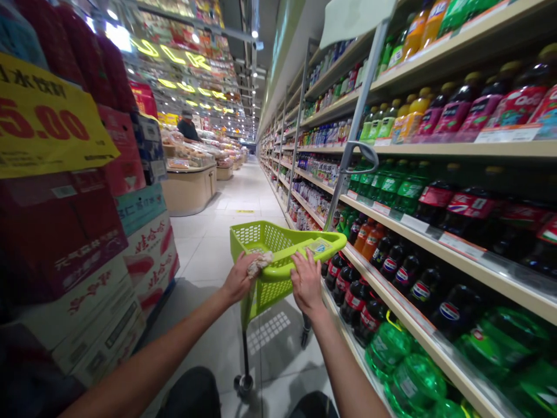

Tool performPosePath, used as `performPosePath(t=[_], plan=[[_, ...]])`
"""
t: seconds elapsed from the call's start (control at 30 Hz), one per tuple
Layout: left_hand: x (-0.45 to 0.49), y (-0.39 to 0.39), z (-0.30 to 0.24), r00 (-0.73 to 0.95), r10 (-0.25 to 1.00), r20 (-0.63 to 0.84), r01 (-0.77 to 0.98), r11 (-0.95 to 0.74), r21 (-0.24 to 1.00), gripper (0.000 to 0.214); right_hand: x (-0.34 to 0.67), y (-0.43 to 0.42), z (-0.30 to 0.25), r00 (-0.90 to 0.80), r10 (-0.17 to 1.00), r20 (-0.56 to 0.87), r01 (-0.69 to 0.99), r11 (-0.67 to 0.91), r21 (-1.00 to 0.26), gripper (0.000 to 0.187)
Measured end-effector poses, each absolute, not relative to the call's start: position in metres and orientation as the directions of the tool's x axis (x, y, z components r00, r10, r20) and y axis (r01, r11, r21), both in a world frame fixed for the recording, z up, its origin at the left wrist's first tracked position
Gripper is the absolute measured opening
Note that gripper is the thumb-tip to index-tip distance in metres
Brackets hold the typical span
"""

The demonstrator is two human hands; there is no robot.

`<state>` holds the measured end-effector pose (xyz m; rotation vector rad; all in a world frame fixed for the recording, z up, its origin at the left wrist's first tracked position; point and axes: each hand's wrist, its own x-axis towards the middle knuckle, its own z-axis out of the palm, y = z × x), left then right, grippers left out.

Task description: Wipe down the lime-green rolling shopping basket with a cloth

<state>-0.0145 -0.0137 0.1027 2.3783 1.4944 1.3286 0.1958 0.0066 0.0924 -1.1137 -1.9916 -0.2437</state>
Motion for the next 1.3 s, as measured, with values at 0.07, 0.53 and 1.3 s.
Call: performPosePath(t=[0.07, 0.53, 1.3], plan=[[-0.003, -0.015, 0.102, 0.198, 0.741, 0.641, 0.698, -0.566, 0.438, 0.034, 0.202, 0.012, 0.090, -0.237, 0.621, 0.747, 0.759, 0.599, -0.257, 0.040], [0.019, 0.007, 0.069, 0.139, 0.792, 0.594, 0.779, -0.458, 0.429, 0.042, 0.229, -0.004, 0.096, -0.115, 0.612, 0.782, 0.858, 0.458, -0.233, 0.038], [0.073, 0.002, 0.059, 0.379, 0.687, 0.620, 0.729, -0.634, 0.257, 0.041, 0.244, -0.009, 0.086, -0.167, 0.526, 0.834, 0.946, 0.324, -0.015, 0.031]])
